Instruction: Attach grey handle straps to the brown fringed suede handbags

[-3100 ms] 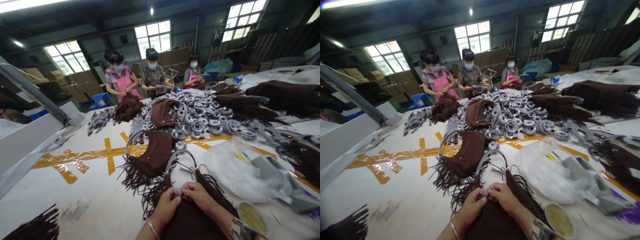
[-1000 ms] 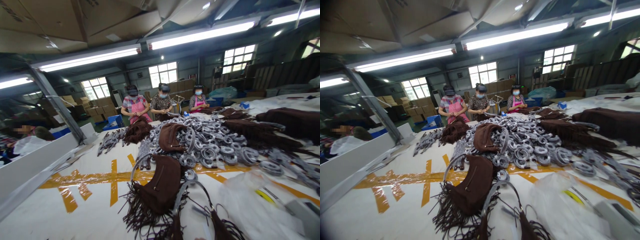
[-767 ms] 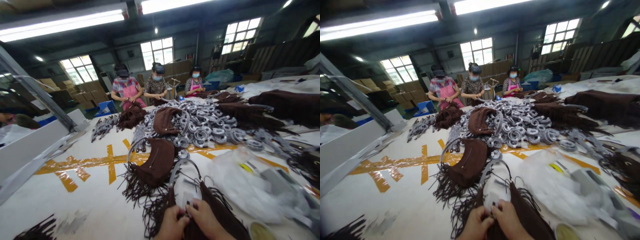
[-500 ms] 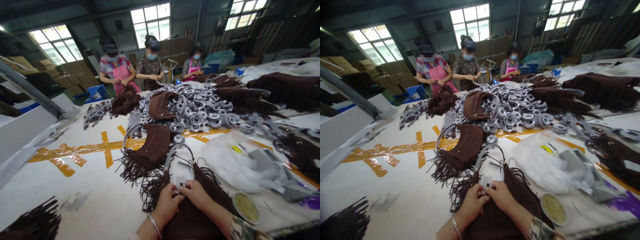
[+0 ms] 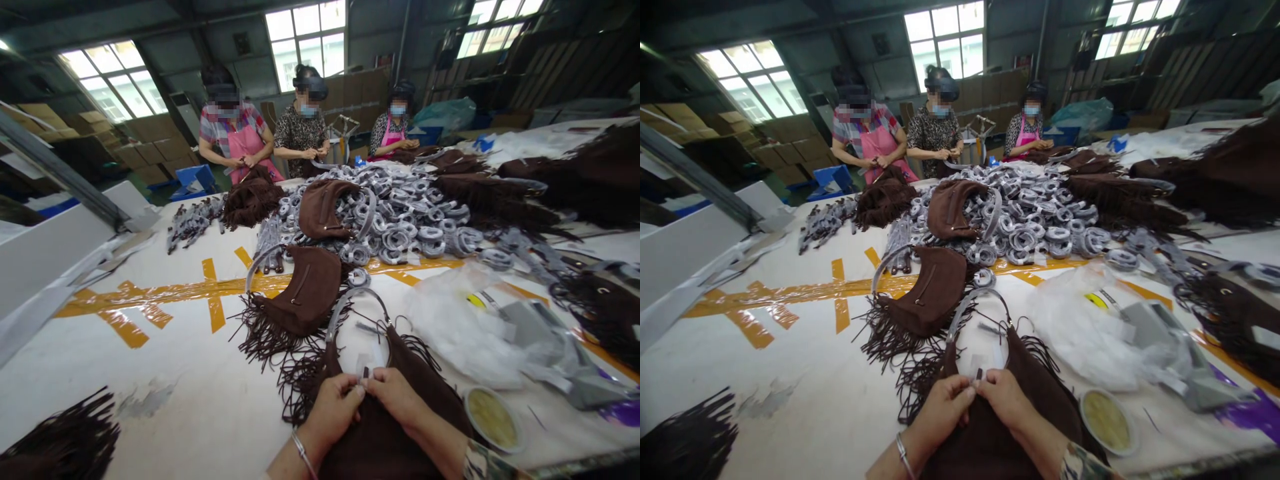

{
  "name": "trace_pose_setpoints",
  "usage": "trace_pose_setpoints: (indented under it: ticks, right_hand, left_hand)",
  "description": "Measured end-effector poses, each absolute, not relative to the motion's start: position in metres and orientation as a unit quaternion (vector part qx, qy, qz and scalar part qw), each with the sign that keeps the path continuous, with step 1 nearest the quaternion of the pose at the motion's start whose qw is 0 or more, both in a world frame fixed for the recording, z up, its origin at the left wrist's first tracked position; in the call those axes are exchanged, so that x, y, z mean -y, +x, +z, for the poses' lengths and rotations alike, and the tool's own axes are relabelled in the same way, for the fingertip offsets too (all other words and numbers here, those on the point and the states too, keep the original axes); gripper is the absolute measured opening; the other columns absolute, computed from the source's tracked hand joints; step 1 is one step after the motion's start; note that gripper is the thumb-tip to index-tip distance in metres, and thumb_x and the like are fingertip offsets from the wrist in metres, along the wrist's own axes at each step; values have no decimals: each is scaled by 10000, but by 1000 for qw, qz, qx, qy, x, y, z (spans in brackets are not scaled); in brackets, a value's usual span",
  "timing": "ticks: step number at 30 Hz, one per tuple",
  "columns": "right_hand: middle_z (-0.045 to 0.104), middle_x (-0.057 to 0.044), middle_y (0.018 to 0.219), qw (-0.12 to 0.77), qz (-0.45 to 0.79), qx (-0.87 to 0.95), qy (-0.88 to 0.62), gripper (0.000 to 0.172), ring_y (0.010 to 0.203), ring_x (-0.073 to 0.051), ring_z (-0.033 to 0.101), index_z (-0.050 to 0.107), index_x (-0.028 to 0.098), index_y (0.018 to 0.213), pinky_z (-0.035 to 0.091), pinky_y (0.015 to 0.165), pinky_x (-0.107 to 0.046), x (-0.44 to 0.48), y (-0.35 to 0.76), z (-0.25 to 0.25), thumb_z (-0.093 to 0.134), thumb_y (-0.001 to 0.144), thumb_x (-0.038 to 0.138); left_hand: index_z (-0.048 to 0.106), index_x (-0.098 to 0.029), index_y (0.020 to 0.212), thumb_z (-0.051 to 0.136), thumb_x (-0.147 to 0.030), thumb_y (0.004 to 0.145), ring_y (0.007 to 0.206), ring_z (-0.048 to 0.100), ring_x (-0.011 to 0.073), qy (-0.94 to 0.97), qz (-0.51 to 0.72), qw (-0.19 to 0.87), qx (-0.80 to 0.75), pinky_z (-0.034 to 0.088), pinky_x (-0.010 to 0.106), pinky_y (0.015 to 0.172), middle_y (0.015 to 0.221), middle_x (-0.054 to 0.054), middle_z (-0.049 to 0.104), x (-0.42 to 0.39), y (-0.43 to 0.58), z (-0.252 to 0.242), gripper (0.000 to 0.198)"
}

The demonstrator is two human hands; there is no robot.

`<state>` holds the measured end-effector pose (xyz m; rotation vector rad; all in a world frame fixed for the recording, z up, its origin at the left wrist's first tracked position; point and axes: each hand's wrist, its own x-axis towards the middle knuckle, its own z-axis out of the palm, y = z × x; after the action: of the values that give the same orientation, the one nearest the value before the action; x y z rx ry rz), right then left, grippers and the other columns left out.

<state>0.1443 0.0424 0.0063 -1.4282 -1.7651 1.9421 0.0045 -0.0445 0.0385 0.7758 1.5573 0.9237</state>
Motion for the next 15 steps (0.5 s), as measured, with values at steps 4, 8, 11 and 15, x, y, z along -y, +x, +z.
trace_pose_setpoints:
  ticks: [4, 8, 11, 15]
  right_hand:
    - [387, 56, 521, 73, 633, 593, -493, 318, 533, -94, 334, 501, 176, 596, 237, 507, -244, -40, 146, 9, 589, 712, 459]
    - [415, 46, 503, 50, 636, 587, -498, 330, 498, -98, 359, 532, 175, 615, 236, 489, -244, -39, 147, 12, 563, 722, 486]
    - [407, 42, 490, 51, 623, 609, -489, 353, 490, -100, 357, 514, 180, 574, 234, 486, -249, -39, 148, 12, 549, 725, 497]
    - [379, 49, 481, 65, 607, 625, -486, 354, 500, -97, 346, 496, 184, 543, 227, 488, -249, -38, 149, 12, 555, 727, 481]
  left_hand:
    - [664, -126, 836, 576, -388, 821, 400, 492, 91, 275, 374, 539, -703, 380, 206, 433, 471, -34, 558, 44, 9, 32, 277]
    - [607, -152, 781, 567, -362, 812, 407, 532, 105, 243, 373, 531, -721, 430, 211, 429, 486, -20, 590, 45, 15, 27, 216]
    - [553, -174, 754, 585, -363, 796, 403, 543, 114, 239, 374, 528, -724, 430, 206, 411, 471, -22, 586, 45, 16, 26, 196]
    - [510, -186, 785, 557, -350, 796, 421, 566, 124, 238, 382, 551, -702, 448, 207, 419, 472, -34, 570, 45, 14, 28, 171]
